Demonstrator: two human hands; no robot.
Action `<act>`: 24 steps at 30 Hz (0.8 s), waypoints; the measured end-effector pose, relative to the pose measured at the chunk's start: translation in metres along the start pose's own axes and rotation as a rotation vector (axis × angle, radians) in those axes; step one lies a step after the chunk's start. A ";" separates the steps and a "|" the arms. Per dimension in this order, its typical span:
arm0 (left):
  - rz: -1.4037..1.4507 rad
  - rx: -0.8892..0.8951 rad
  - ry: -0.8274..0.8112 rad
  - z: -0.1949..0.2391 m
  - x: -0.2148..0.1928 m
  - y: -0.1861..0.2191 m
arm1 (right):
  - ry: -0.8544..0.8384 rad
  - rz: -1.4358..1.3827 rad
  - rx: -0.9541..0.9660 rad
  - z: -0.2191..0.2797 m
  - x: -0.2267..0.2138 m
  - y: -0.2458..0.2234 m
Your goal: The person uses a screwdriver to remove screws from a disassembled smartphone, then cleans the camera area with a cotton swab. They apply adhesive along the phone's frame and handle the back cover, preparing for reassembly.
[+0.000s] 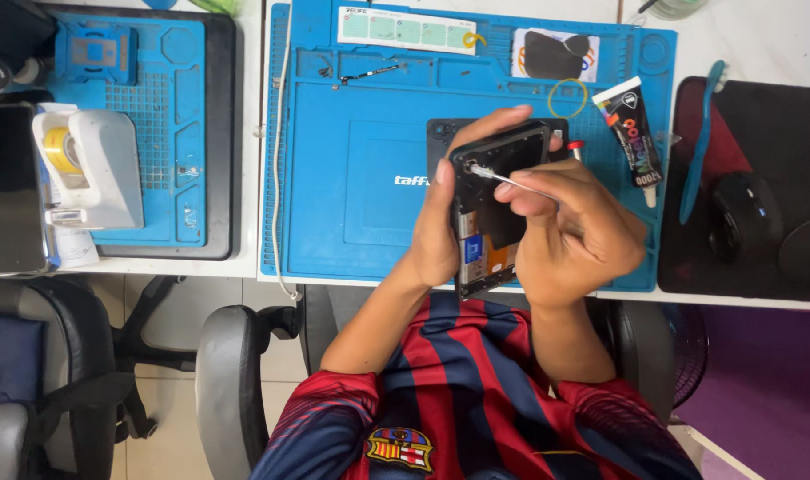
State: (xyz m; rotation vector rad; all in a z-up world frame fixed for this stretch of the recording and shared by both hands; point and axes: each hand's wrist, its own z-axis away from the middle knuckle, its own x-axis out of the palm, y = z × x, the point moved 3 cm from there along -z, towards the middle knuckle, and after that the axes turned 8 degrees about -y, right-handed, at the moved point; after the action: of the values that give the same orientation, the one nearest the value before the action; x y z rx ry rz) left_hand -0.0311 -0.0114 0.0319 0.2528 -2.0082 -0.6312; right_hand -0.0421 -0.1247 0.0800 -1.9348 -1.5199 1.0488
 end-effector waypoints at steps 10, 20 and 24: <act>-0.147 0.017 0.016 0.005 -0.002 0.003 | 0.095 -0.012 -0.073 0.008 0.013 0.018; -0.286 -0.005 -0.002 0.005 -0.003 0.009 | 0.093 -0.062 -0.040 0.003 0.012 0.013; -0.280 -0.019 0.000 0.006 0.000 0.010 | 0.085 -0.096 0.006 0.001 0.012 0.011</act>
State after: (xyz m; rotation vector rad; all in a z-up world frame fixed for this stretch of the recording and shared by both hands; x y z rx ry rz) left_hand -0.0352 -0.0006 0.0347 0.5290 -1.9824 -0.8244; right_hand -0.0354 -0.1165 0.0679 -1.8584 -1.5449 0.9180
